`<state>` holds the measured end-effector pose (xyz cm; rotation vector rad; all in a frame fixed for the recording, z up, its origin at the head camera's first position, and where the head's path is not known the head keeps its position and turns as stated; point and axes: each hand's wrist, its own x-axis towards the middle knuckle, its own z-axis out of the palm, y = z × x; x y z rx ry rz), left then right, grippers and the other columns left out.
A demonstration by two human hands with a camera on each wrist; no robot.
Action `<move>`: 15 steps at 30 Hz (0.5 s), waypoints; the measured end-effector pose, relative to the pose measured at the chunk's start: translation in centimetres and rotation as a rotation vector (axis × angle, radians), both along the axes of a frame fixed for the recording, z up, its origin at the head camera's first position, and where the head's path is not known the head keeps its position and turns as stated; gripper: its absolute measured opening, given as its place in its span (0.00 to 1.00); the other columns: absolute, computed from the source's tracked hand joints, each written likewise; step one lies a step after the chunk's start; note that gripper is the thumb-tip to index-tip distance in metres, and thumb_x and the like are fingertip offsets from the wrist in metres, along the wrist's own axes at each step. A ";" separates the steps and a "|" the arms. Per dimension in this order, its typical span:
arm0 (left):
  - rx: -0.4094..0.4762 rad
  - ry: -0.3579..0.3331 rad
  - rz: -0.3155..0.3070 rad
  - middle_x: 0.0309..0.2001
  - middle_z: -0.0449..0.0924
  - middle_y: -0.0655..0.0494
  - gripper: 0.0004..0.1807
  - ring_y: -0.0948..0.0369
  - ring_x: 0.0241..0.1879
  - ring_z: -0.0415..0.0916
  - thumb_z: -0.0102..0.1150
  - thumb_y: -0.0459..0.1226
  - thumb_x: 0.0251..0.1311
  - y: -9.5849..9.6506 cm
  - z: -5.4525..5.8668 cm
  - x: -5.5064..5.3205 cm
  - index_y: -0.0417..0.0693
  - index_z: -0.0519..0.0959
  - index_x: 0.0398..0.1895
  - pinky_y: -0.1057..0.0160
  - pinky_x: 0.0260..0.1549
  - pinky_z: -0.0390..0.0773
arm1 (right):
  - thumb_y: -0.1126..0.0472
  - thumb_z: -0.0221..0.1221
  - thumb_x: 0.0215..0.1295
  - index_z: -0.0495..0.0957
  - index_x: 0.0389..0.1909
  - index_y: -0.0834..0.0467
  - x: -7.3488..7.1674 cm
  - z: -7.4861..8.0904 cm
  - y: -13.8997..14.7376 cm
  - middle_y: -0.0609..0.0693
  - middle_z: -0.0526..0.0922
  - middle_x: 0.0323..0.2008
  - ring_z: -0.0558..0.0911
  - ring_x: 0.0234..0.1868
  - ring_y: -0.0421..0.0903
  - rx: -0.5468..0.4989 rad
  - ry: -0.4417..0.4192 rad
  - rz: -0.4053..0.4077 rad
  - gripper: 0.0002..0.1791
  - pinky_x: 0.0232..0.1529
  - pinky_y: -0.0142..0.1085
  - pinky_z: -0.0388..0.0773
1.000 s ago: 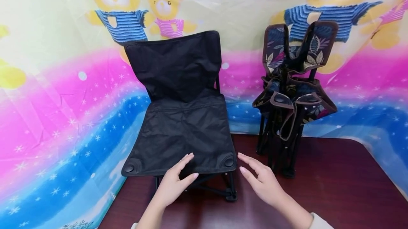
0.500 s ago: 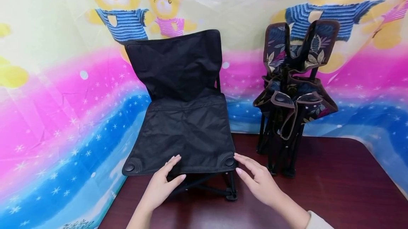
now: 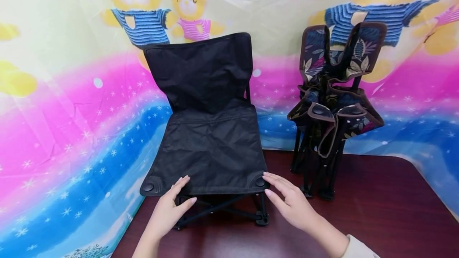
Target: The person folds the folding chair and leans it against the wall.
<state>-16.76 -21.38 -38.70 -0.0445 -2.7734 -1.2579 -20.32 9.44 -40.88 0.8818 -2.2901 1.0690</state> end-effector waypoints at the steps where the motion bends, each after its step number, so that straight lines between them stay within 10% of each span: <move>1: -0.008 0.002 0.006 0.62 0.57 0.53 0.32 0.54 0.62 0.46 0.58 0.43 0.51 -0.2 0.1 0.0 0.49 0.62 0.61 0.48 0.56 0.52 | 0.63 0.56 0.56 0.73 0.49 0.60 0.0 0.0 0.0 0.49 0.72 0.51 0.69 0.54 0.45 0.005 0.009 0.002 0.18 0.53 0.22 0.57; 15: -0.245 0.140 0.116 0.60 0.60 0.47 0.31 0.54 0.61 0.51 0.60 0.37 0.49 -1.8 0.2 0.3 0.43 0.63 0.59 0.51 0.58 0.47 | 0.67 0.58 0.52 0.74 0.46 0.63 -0.6 0.0 -0.3 0.53 0.74 0.49 0.71 0.51 0.50 0.028 0.153 0.053 0.18 0.54 0.23 0.56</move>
